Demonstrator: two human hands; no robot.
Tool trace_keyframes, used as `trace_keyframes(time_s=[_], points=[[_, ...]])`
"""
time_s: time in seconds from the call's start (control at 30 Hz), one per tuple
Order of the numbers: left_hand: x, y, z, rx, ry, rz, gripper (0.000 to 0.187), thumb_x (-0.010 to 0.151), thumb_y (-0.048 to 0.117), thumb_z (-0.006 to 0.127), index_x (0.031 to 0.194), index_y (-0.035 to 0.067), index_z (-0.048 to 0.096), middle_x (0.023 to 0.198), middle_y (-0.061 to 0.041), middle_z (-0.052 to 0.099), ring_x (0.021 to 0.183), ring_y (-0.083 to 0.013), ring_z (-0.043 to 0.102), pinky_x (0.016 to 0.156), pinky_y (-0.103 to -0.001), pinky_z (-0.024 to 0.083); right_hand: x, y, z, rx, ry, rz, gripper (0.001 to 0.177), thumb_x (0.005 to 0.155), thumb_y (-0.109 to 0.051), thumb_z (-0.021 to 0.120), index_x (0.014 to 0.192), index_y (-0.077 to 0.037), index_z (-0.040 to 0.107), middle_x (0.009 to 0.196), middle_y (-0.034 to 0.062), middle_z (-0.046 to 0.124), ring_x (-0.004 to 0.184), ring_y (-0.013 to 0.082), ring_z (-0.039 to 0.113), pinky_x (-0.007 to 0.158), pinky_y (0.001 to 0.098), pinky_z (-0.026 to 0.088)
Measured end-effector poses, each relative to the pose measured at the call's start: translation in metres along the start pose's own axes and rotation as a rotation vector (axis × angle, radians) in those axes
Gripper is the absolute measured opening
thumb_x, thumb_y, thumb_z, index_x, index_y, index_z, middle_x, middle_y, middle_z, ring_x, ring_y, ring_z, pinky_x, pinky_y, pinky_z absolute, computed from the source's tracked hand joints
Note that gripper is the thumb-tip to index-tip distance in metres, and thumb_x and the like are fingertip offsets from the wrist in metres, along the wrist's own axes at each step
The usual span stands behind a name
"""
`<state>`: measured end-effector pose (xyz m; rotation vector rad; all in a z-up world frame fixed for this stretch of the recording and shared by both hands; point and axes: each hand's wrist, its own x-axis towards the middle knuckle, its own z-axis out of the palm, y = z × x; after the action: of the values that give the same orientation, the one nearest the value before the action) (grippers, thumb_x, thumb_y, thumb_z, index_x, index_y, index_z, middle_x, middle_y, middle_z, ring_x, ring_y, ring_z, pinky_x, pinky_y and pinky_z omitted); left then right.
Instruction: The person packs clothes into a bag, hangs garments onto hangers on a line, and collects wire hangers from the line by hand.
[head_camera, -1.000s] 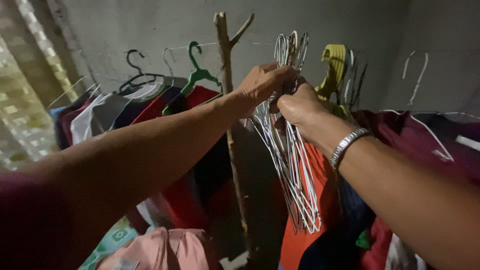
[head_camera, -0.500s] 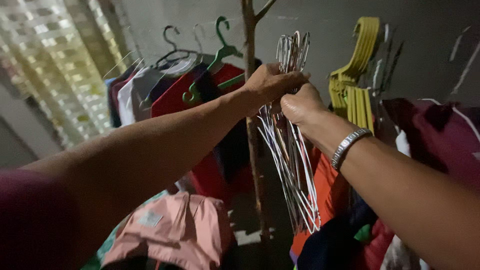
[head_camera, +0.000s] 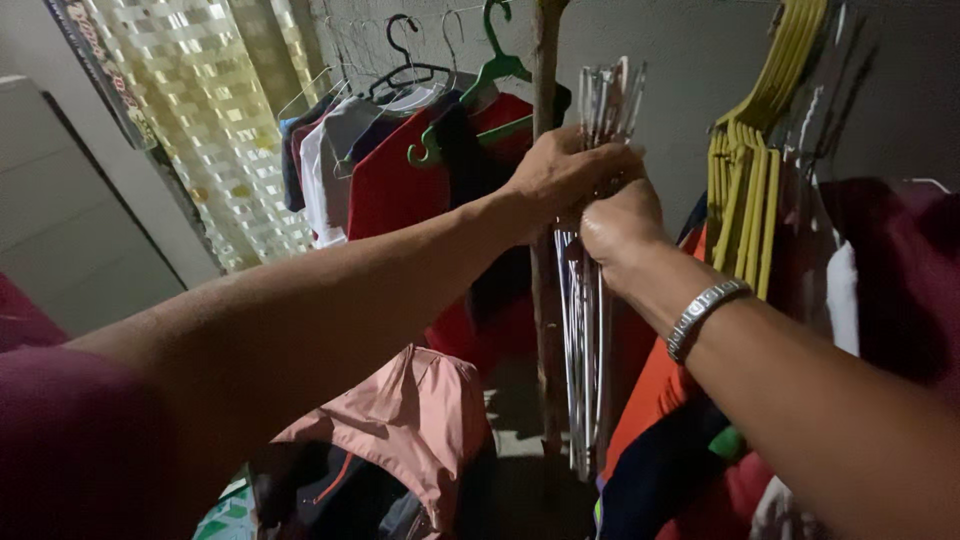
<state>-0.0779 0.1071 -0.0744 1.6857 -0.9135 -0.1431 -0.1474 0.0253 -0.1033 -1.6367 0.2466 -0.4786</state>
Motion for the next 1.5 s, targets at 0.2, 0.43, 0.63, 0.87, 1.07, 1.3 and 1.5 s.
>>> trace_keyframes(time_s=[0.2,0.43,0.63,0.87,1.07,1.3,1.5], points=[[-0.022,0.003,0.020,-0.003,0.102,-0.094,0.039,0.088,0.033,0.069,0.115,0.007,0.062,0.096,-0.012,0.074,0.081,-0.0182,0.076,0.063,-0.032,0.066,-0.009,0.021,-0.007,0.047,0.066,-0.045,0.040,0.103,-0.038,0.038,0.132,-0.015,0.053,0.120,0.0024,0.068,0.108,0.0129,0.069,0.088,0.0287,0.059],[-0.022,-0.021,0.028,0.078,0.171,0.118,0.032,0.097,0.025,0.063,0.120,0.002,0.064,0.105,-0.014,0.073,0.096,-0.0216,0.071,0.081,-0.036,0.058,-0.003,0.026,0.008,0.776,-0.082,-0.021,0.039,0.105,-0.044,0.040,0.120,-0.012,0.056,0.106,0.0063,0.064,0.094,0.0164,0.065,0.079,0.0313,0.055],[-0.096,0.005,0.003,0.175,0.250,0.119,0.030,0.095,0.023,0.066,0.117,0.002,0.067,0.103,-0.012,0.076,0.096,-0.0198,0.072,0.084,-0.033,0.057,-0.063,0.025,0.043,0.483,0.029,0.121,0.041,0.105,-0.050,0.042,0.111,-0.013,0.059,0.093,0.0052,0.063,0.080,0.0153,0.062,0.067,0.0305,0.052],[-0.182,0.031,-0.064,0.021,0.123,0.026,0.029,0.089,0.025,0.073,0.107,0.002,0.076,0.097,-0.007,0.078,0.090,-0.0159,0.074,0.079,-0.031,0.061,-0.096,0.049,0.096,0.703,-0.359,0.088,0.038,0.105,-0.050,0.045,0.105,-0.015,0.060,0.082,0.0015,0.060,0.065,0.0132,0.058,0.054,0.0289,0.048],[-0.232,0.023,-0.111,0.180,0.337,-0.154,0.029,0.086,0.032,0.077,0.094,0.004,0.079,0.084,-0.006,0.077,0.078,-0.0147,0.070,0.069,-0.033,0.058,-0.139,0.035,0.148,0.537,-0.590,0.003,0.020,0.094,-0.030,0.055,0.102,-0.013,0.061,0.079,0.0014,0.060,0.059,0.0132,0.058,0.046,0.0296,0.047],[-0.299,0.032,-0.159,0.253,0.523,-0.320,0.037,0.085,0.038,0.077,0.094,0.003,0.078,0.085,-0.010,0.075,0.078,-0.0180,0.067,0.066,-0.038,0.055,-0.178,0.005,0.196,0.338,-0.914,-0.170,0.022,0.081,0.005,0.065,0.100,-0.004,0.059,0.073,0.0085,0.059,0.049,0.0168,0.055,0.041,0.0302,0.049],[-0.359,0.028,-0.174,0.197,0.706,-0.496,0.039,0.086,0.038,0.076,0.102,0.002,0.077,0.093,-0.012,0.076,0.086,-0.0219,0.071,0.074,-0.039,0.058,-0.213,0.000,0.245,-0.094,-0.989,-0.232,0.012,0.080,0.001,0.067,0.092,0.003,0.065,0.070,0.0100,0.065,0.052,0.0191,0.063,0.044,0.0337,0.048]])
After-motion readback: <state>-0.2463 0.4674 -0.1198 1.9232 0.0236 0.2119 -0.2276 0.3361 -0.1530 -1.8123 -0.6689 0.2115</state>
